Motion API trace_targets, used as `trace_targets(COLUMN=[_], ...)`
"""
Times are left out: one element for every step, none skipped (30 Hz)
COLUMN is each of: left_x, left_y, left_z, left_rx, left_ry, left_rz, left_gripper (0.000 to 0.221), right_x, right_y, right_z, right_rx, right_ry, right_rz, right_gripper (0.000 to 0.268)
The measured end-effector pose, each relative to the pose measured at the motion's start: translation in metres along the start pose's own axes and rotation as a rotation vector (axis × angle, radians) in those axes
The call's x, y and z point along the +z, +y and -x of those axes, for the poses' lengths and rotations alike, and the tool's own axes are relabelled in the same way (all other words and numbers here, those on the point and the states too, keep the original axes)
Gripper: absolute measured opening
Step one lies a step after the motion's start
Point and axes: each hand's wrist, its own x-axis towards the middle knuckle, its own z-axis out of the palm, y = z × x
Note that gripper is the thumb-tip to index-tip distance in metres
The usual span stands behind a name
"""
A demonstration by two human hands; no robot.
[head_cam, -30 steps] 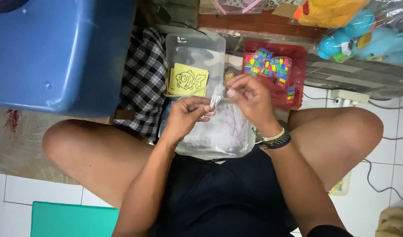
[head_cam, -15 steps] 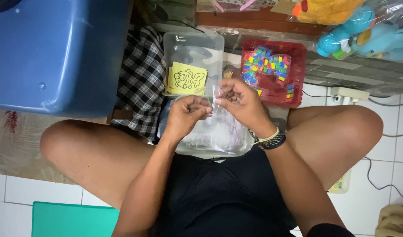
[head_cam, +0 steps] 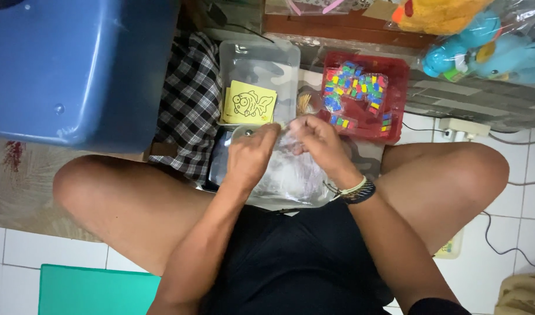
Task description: The person is manually packaging small yellow stickers and colorful items into individual plastic bags.
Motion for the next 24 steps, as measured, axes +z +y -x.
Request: trace_targets(left_x=[0.003,0.006,0.009,0.004,-0.001,-0.006,-0.011,-0.018,-0.024,-0.024,-0.024,-0.024,-0.019,-0.014,-0.009,-0.006,-0.003,0.001,0.001,0.001,0.001,-0.003,-0.006,-0.011], left_y=[0.005,0.009,0.014,0.013,0.011,0.011,0.008,0.006,0.004,0.0,-0.004,-0.007,-0.008,-0.01,-0.011,-0.01,-0.008,-0.006,-0.006,-0.005,-0.004,-0.002,0.0,0.002], left_z=[0.002,0.004,0.006,0.004,0.002,0.0,-0.007,-0.014,-0.021,-0.022,-0.022,-0.023,-0.017,-0.01,-0.003,0.0,0.002,0.004,0.004,0.004,0.004,0.0,-0.004,-0.007], left_rx=[0.001,-0.003,-0.007,-0.006,-0.125,-0.244,-0.243,-0.296,-0.348,-0.349,-0.341,-0.334,-0.334,-0.428,-0.522,-0.525,-0.608,-0.689,-0.689,-0.713,-0.737,-0.734,-0.789,-0.848], left_ry=[0.0,0.006,0.013,0.013,-0.147,-0.307,-0.308,-0.239,-0.166,-0.167,-0.182,-0.197,-0.199,-0.335,-0.471,-0.47,-0.505,-0.542,-0.542,-0.558,-0.574,-0.575,-0.613,-0.65], left_rz=[0.002,-0.003,-0.008,-0.007,0.414,0.835,0.836,1.024,1.21,1.209,1.211,1.216,1.216,1.211,1.2,1.198,1.187,1.177,1.176,1.201,1.225,1.227,1.376,1.525], left_gripper=[0.014,0.017,0.02,0.02,0.042,0.071,0.071,0.082,0.097,0.097,0.099,0.101,0.101,0.1,0.1,0.1,0.079,0.058,0.058,0.043,0.027,0.027,0.034,0.042], right_x=[0.0,0.001,0.001,0.0,-0.002,-0.004,-0.007,-0.009,-0.011,-0.009,-0.008,-0.007,-0.007,-0.008,-0.008,-0.008,-0.008,-0.009,-0.011,-0.014,-0.017,-0.017,-0.018,-0.018], right_y=[0.006,0.011,0.017,0.009,0.002,-0.005,-0.018,-0.03,-0.042,-0.053,-0.065,-0.076,-0.074,-0.071,-0.069,-0.07,-0.072,-0.073,-0.069,-0.064,-0.06,-0.058,-0.057,-0.054], right_z=[-0.003,-0.007,-0.01,-0.008,-0.007,-0.005,0.0,0.005,0.01,0.014,0.018,0.023,0.024,0.025,0.026,0.025,0.024,0.024,0.02,0.018,0.016,0.016,0.016,0.016], right_rx=[0.001,-0.044,-0.089,-0.089,-0.113,-0.136,-0.135,-0.191,-0.247,-0.247,-0.215,-0.182,-0.18,-0.265,-0.35,-0.35,-0.36,-0.37,-0.37,-0.427,-0.484,-0.484,-0.493,-0.5], right_ry=[0.003,0.043,0.082,0.084,0.108,0.132,0.134,0.084,0.032,0.031,-0.12,-0.272,-0.272,-0.276,-0.28,-0.283,-0.233,-0.181,-0.181,-0.126,-0.071,-0.068,-0.039,-0.014], right_rz=[0.0,0.037,0.075,0.075,0.122,0.171,0.171,0.363,0.556,0.554,0.626,0.695,0.694,0.699,0.704,0.703,0.687,0.671,0.67,0.677,0.683,0.684,0.687,0.688], right_gripper=[0.027,0.02,0.014,0.014,0.013,0.012,0.012,0.009,0.007,0.007,0.009,0.013,0.013,0.009,0.008,0.008,0.006,0.007,0.007,0.005,0.004,0.004,0.004,0.005])
